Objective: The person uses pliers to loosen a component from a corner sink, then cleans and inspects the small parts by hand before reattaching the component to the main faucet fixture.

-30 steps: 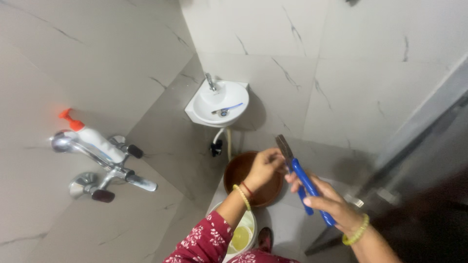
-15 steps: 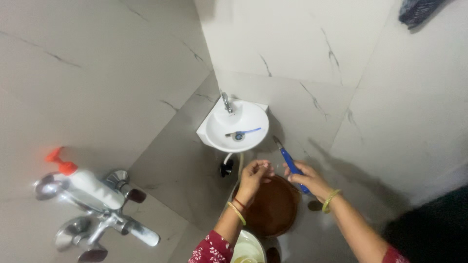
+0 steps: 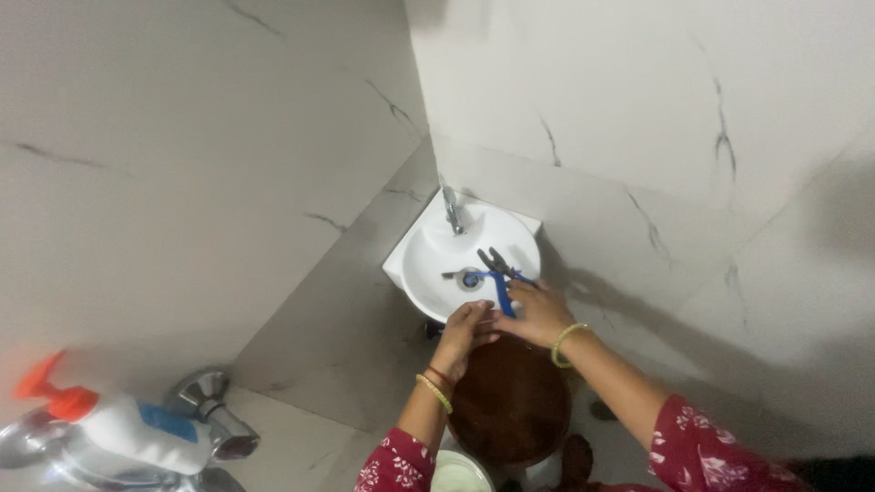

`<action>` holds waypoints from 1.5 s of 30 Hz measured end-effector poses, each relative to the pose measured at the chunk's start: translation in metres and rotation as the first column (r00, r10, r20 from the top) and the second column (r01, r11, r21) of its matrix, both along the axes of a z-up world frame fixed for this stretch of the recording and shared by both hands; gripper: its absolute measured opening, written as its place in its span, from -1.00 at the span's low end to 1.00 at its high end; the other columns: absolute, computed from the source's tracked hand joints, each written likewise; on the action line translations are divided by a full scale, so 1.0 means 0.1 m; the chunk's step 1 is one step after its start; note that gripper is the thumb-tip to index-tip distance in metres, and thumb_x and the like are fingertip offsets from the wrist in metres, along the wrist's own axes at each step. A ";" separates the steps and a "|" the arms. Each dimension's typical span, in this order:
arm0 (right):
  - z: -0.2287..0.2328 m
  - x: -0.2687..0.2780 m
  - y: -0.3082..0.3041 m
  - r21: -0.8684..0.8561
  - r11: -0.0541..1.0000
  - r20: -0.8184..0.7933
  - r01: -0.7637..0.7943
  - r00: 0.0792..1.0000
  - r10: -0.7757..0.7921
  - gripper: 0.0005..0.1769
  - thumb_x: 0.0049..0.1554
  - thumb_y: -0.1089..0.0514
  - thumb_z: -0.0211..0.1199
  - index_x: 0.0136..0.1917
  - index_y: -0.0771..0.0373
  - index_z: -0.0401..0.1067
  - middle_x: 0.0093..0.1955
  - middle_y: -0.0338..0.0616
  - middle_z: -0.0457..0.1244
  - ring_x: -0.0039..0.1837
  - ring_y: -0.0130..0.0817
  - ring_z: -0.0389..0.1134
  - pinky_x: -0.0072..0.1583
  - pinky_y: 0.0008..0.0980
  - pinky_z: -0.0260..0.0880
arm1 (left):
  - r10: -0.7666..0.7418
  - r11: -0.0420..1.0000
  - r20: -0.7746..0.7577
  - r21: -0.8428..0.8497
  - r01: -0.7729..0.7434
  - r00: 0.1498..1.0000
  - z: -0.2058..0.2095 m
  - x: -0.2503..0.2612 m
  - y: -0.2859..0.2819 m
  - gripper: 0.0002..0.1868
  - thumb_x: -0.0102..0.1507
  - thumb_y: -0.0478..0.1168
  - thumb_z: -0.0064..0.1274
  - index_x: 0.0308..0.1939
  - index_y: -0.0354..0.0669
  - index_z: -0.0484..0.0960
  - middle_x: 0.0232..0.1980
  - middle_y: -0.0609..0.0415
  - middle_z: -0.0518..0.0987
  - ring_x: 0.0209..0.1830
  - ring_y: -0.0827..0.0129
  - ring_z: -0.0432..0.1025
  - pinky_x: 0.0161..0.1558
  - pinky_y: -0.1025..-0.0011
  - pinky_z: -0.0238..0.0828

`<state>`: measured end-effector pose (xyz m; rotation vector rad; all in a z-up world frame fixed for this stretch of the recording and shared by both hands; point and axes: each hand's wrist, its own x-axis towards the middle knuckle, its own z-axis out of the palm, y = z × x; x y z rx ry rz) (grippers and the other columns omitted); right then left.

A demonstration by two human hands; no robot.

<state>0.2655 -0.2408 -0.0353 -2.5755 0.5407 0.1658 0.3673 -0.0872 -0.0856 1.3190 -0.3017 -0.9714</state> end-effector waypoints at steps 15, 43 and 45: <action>0.04 0.79 -0.70 -0.108 0.949 -0.113 -0.296 0.952 0.284 -0.28 -0.08 -0.39 0.22 0.31 -0.14 0.49 0.54 -0.24 0.11 0.49 0.05 0.11 0.49 0.20 0.03 | 0.357 0.932 -0.186 0.001 -0.363 0.916 -0.29 0.44 -0.90 -0.62 0.36 -0.09 -0.02 0.13 -0.28 0.44 -0.01 -0.06 0.53 -0.22 0.24 0.54 -0.24 0.37 0.61; 0.09 1.15 -1.04 -0.121 0.910 0.056 -0.396 0.913 0.405 -0.44 -0.25 -0.26 0.47 -0.16 0.23 0.64 0.33 -0.25 0.23 0.30 -0.07 0.24 0.31 -0.04 0.26 | 0.179 0.978 -0.204 -0.070 -0.197 0.962 -0.05 0.70 -1.04 -0.64 0.36 -0.03 -0.04 0.10 -0.18 0.56 0.00 0.10 0.59 0.03 0.32 0.48 0.05 0.26 0.49; 0.06 1.17 -1.11 -0.085 0.898 0.057 -0.431 0.898 0.437 -0.52 -0.22 -0.20 0.42 -0.20 0.21 0.62 0.18 -0.20 0.33 0.23 -0.15 0.33 0.27 -0.21 0.36 | 0.226 0.939 -0.313 -0.182 -0.292 0.922 -0.20 0.76 -1.21 -0.68 0.41 -0.05 -0.01 0.06 -0.23 0.52 -0.03 0.09 0.56 -0.03 0.36 0.47 0.05 0.30 0.50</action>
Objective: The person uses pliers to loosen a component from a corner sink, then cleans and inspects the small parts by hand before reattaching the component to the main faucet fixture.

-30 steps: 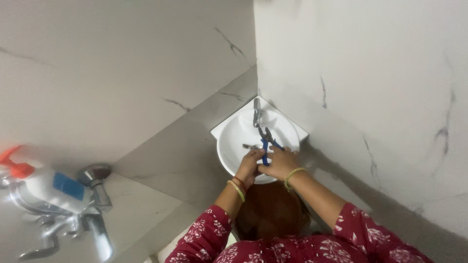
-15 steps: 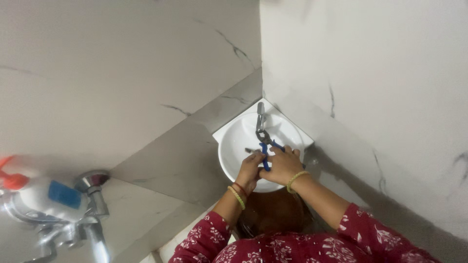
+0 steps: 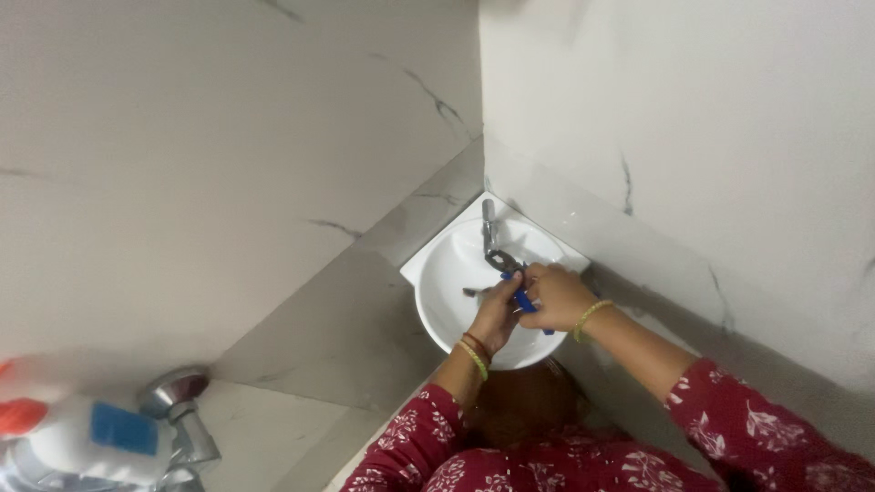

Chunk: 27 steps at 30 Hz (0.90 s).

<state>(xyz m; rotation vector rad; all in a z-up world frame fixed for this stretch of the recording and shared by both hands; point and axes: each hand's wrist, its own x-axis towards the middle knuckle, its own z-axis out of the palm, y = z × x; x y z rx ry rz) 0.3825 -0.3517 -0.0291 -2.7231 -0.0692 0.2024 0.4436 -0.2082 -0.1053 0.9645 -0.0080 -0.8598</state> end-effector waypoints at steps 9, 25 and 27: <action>-0.30 0.03 -0.41 0.197 0.972 0.128 -0.128 0.986 0.104 -0.60 -0.28 0.01 0.52 -0.30 0.40 0.61 0.13 -0.04 0.29 0.21 -0.10 0.30 0.26 -0.18 0.31 | 0.259 0.965 -0.046 -0.023 -0.260 0.965 -0.57 -0.02 -0.62 -0.78 0.41 -0.14 -0.07 -0.06 -0.26 0.48 -0.22 0.10 0.50 -0.24 0.38 0.40 -0.23 0.39 0.41; -0.53 -0.09 -0.49 0.491 0.870 0.053 -0.048 0.998 0.026 -0.51 0.06 -0.27 0.33 -0.04 0.17 0.64 0.11 -0.18 0.38 0.20 -0.29 0.41 0.31 -0.25 0.42 | 0.154 0.985 -0.059 0.085 -0.149 0.986 -0.09 -0.19 -0.13 -0.68 0.44 -0.18 -0.15 0.10 -0.42 0.42 -0.08 -0.09 0.57 -0.26 0.33 0.56 -0.31 0.45 0.67; -0.63 -0.09 -0.44 0.517 0.847 0.082 0.121 0.978 -0.190 -0.32 -0.09 -0.13 0.39 0.25 0.19 0.39 0.10 -0.08 0.28 0.07 -0.26 0.38 0.00 -0.28 0.54 | 0.126 0.981 -0.010 0.149 -0.124 0.992 -0.06 -0.17 -0.02 -0.73 0.44 -0.19 -0.16 0.11 -0.34 0.38 -0.05 -0.04 0.57 -0.22 0.29 0.59 -0.31 0.47 0.62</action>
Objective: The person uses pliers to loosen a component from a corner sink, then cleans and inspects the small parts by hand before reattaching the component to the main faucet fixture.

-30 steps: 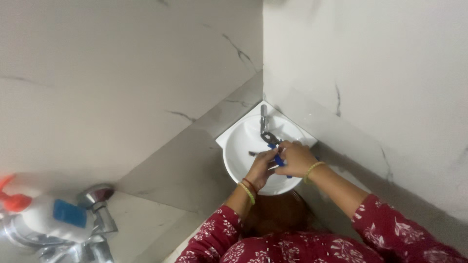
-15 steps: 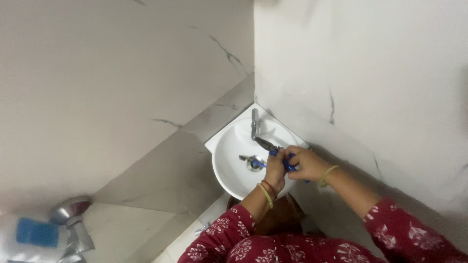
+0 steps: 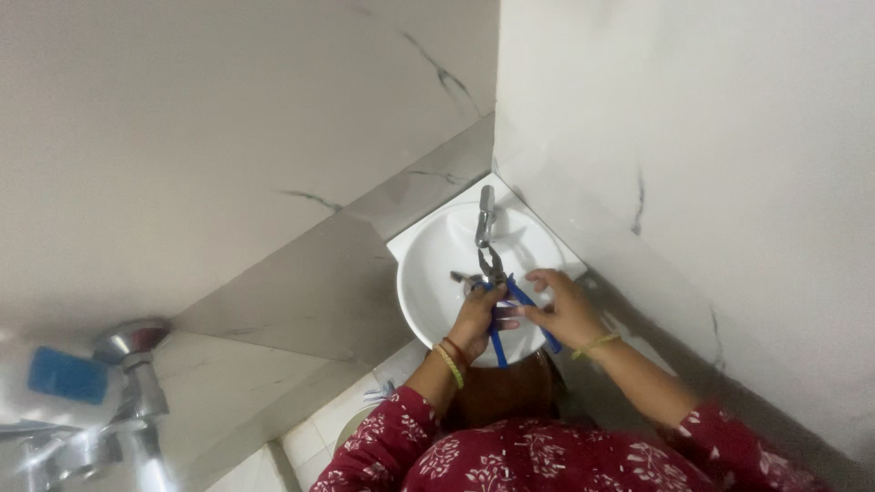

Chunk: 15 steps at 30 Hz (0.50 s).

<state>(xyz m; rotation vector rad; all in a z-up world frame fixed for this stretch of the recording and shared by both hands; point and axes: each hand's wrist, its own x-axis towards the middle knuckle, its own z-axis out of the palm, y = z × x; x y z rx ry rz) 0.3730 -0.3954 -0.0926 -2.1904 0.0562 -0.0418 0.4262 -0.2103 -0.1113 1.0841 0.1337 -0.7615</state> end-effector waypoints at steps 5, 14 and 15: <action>-0.12 0.03 0.10 -0.058 0.998 -0.263 -0.012 0.965 -0.004 -0.57 0.17 -0.09 0.22 0.26 0.07 0.46 -0.13 -0.10 0.44 -0.10 -0.29 0.48 -0.02 -0.29 0.46 | -0.068 0.996 0.077 0.062 0.064 0.995 0.00 0.09 0.10 -0.71 0.41 -0.18 -0.13 0.09 -0.34 0.44 -0.07 -0.10 0.63 -0.27 0.26 0.64 -0.47 0.53 0.49; 0.08 0.19 0.03 -0.062 0.993 -0.362 0.100 0.925 -0.116 -0.61 0.28 -0.03 0.07 0.31 0.03 0.48 -0.15 -0.10 0.43 -0.15 -0.26 0.41 -0.02 -0.27 0.40 | -0.045 0.999 0.075 0.026 0.043 0.996 0.00 0.25 0.00 -0.67 0.41 -0.20 -0.07 0.10 -0.46 0.50 -0.01 -0.17 0.68 -0.30 0.22 0.61 -0.31 0.41 0.60; 0.13 0.22 0.00 -0.075 0.992 -0.319 0.104 0.940 -0.122 -0.62 0.27 0.00 0.07 0.30 0.02 0.51 -0.15 -0.14 0.44 -0.12 -0.31 0.41 0.01 -0.29 0.39 | -0.033 0.999 0.057 0.039 0.030 0.998 0.02 0.26 -0.04 -0.67 0.40 -0.21 -0.07 0.10 -0.45 0.50 0.00 -0.15 0.67 -0.30 0.22 0.61 -0.25 0.38 0.66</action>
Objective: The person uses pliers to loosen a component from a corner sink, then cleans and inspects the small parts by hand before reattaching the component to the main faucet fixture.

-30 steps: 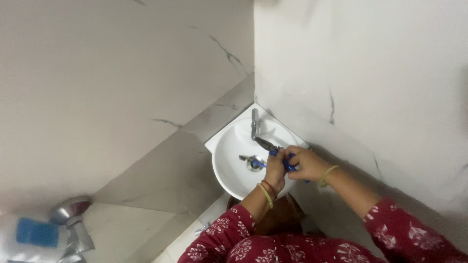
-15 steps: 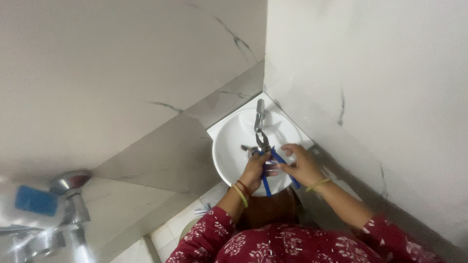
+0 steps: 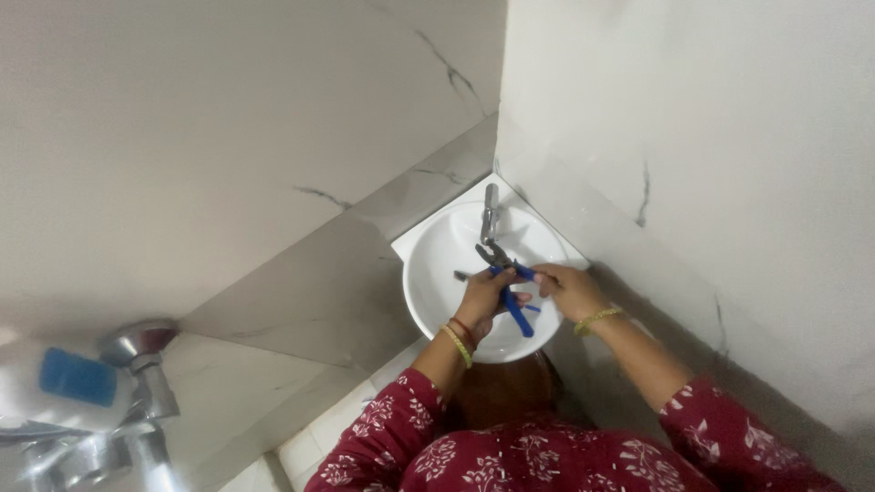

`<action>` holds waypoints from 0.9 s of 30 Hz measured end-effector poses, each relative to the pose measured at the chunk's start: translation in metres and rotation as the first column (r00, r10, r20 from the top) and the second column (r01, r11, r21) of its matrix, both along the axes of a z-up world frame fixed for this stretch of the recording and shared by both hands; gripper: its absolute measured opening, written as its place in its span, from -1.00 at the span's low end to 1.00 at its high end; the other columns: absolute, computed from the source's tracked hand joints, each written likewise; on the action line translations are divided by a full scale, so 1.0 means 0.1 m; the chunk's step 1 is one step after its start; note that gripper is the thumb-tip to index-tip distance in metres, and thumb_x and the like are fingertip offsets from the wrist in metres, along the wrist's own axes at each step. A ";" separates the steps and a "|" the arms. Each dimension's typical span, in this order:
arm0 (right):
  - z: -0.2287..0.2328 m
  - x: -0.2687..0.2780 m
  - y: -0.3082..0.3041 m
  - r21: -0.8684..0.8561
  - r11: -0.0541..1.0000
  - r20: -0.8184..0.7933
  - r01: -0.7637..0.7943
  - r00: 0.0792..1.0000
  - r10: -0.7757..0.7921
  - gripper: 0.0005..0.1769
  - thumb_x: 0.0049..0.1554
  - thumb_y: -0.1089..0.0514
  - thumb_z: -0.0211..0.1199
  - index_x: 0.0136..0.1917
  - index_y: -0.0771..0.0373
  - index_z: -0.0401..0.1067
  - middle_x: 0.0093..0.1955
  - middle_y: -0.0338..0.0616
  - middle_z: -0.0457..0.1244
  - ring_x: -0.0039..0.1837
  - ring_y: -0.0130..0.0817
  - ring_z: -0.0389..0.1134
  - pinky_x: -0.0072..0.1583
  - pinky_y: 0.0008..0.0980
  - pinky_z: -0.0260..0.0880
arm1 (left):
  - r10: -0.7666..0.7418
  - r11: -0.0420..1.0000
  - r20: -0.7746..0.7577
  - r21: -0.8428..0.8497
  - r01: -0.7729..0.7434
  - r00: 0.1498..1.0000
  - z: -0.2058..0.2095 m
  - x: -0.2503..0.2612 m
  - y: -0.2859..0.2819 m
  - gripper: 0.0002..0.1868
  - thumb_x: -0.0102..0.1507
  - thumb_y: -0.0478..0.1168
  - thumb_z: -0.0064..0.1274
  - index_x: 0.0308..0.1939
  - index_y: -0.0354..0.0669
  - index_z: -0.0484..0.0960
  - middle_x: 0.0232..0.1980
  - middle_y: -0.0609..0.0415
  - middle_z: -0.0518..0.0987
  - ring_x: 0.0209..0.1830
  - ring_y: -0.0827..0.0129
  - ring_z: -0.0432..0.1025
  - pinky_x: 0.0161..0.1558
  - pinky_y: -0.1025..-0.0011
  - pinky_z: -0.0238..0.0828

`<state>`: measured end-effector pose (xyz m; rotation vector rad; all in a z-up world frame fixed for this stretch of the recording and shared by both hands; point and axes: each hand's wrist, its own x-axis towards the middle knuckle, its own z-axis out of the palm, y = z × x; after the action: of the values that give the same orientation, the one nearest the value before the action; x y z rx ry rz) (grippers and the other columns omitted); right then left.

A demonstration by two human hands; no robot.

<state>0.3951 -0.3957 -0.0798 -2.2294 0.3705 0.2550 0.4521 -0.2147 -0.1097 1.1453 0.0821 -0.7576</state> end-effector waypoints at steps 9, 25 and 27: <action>0.39 0.19 -0.19 -0.249 0.961 -0.104 -0.120 0.990 0.097 -0.63 0.28 -0.10 0.03 0.26 -0.11 0.53 -0.14 -0.30 0.45 -0.07 -0.37 0.43 0.09 -0.30 0.37 | -0.011 0.999 -0.014 0.051 0.012 1.000 0.06 0.05 -0.18 -0.60 0.40 -0.11 -0.03 0.12 -0.44 0.51 -0.01 -0.19 0.65 -0.26 0.21 0.62 -0.30 0.49 0.62; 0.40 0.28 -0.28 -0.182 0.970 -0.032 -0.162 0.987 0.159 -0.64 0.25 -0.10 0.09 0.22 -0.08 0.57 -0.23 -0.32 0.42 -0.15 -0.46 0.38 0.01 -0.37 0.38 | 0.029 0.999 -0.042 -0.012 -0.030 0.999 0.16 0.00 -0.21 -0.64 0.36 -0.18 0.00 0.12 -0.40 0.44 -0.18 -0.13 0.59 -0.31 0.24 0.62 -0.30 0.44 0.67; 0.45 0.27 -0.23 -0.201 0.972 -0.176 -0.124 0.980 0.089 -0.63 0.28 -0.12 0.05 0.23 -0.11 0.56 -0.21 -0.37 0.41 -0.17 -0.47 0.37 0.00 -0.42 0.38 | 0.009 0.996 -0.004 0.083 -0.009 1.000 0.16 -0.01 -0.20 -0.66 0.35 -0.17 0.04 0.09 -0.38 0.47 -0.32 -0.07 0.57 -0.49 0.30 0.49 -0.42 0.51 0.60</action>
<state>0.4220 -0.4186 -0.0347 -2.4485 0.3816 0.4815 0.4514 -0.2343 -0.0934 1.2219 0.1234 -0.7540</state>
